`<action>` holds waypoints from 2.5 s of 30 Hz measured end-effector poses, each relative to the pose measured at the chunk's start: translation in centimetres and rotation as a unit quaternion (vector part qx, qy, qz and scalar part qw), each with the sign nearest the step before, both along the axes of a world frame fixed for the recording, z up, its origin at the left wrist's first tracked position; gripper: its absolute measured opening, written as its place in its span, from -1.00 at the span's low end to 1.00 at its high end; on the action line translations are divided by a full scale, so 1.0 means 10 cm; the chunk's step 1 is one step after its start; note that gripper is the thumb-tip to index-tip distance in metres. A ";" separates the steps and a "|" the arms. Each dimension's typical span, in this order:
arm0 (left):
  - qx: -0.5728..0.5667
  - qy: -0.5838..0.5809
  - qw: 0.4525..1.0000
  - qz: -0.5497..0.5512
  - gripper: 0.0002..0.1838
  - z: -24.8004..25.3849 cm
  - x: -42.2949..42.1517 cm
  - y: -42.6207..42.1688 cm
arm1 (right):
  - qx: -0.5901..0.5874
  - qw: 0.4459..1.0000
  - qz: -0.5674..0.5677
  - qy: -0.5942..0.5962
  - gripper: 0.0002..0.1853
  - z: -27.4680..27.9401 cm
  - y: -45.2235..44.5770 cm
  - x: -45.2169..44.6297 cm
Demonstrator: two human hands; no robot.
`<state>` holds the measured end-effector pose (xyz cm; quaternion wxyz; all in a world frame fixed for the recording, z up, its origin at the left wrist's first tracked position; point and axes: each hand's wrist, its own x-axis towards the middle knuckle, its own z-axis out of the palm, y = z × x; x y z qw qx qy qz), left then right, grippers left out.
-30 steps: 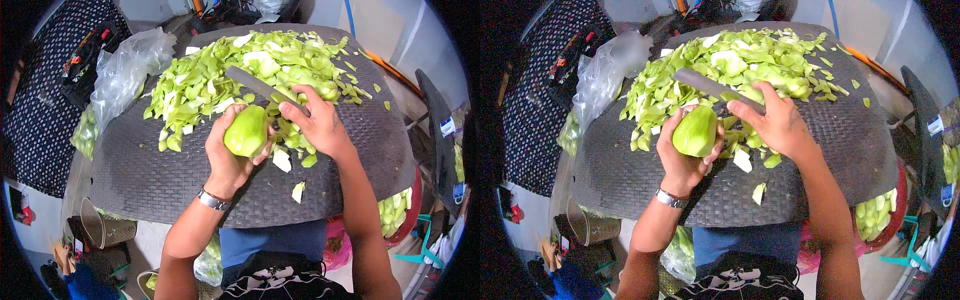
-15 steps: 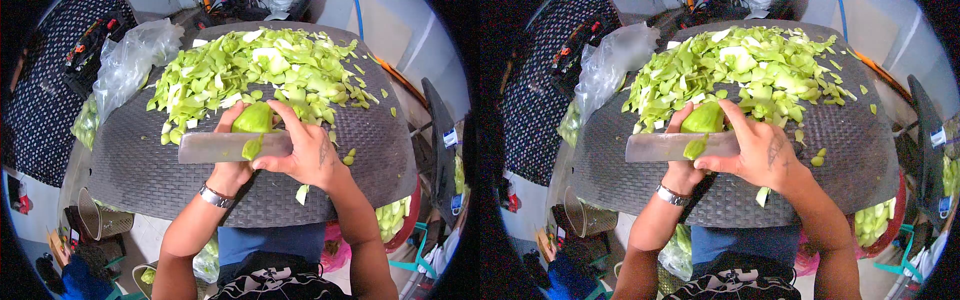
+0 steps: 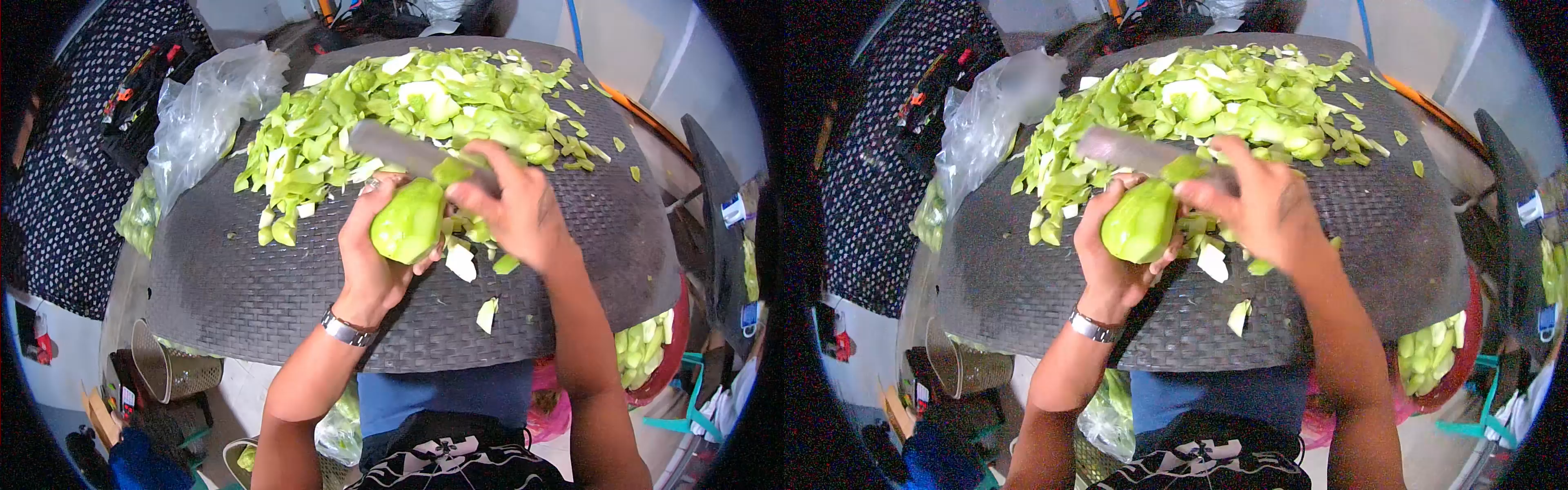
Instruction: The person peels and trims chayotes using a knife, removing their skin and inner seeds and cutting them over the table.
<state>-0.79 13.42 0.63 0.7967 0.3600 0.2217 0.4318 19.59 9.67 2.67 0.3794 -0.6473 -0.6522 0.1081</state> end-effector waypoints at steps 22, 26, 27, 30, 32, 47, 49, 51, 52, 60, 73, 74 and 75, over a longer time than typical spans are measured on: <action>-0.132 -0.086 0.987 0.024 -0.56 -0.10 -0.02 0.15 | 0.029 0.988 0.139 -0.058 0.12 -0.10 -0.16 -0.35; -0.140 -0.098 0.985 0.011 -0.54 -0.09 -0.02 0.12 | 0.053 0.988 0.131 -0.068 0.07 -0.12 -0.14 -0.35; -0.135 -0.103 0.985 0.006 -0.54 -0.11 -0.03 0.12 | 0.061 0.987 0.128 -0.077 0.06 -0.13 -0.14 -0.35; -0.135 -0.099 0.986 0.008 -0.52 -0.15 -0.04 0.14 | 0.079 0.985 0.123 -0.091 0.05 -0.14 -0.13 -0.35; -0.155 -0.072 0.985 0.027 -0.50 -0.13 -0.03 0.15 | 0.084 0.986 0.101 -0.103 0.02 -0.14 -0.12 -0.32; -0.123 -0.049 0.991 0.018 -0.50 -0.17 -0.01 0.18 | 0.077 0.991 0.086 -0.069 -0.05 -0.17 -0.08 -0.30; -0.123 -0.025 0.992 0.022 -0.49 -0.15 0.00 0.16 | 0.085 0.990 0.073 -0.089 -0.03 -0.18 -0.06 -0.27; -0.133 -0.004 0.991 -0.010 -0.48 -0.11 -0.08 0.18 | 0.057 0.992 0.038 -0.106 -0.07 -0.11 -0.06 -0.19; -0.169 -0.035 0.983 0.069 -0.48 -0.05 -0.01 0.11 | 0.046 0.992 0.018 -0.114 -0.09 -0.07 -0.05 -0.13; -0.166 -0.091 0.981 0.031 -0.46 -0.01 -0.04 0.14 | -0.008 0.999 0.035 -0.008 -0.20 -0.06 -0.04 -0.10; -0.178 -0.157 0.971 0.008 -0.42 -0.22 -0.05 0.10 | 0.037 0.989 0.139 -0.036 -0.04 -0.09 -0.14 -0.29; -0.201 -0.159 0.967 0.008 -0.40 -0.18 -0.03 0.10 | 0.049 0.989 0.134 -0.045 -0.06 -0.10 -0.14 -0.28; -0.223 -0.161 0.962 0.009 -0.38 -0.15 -0.02 0.11 | 0.061 0.988 0.130 -0.054 -0.07 -0.10 -0.13 -0.27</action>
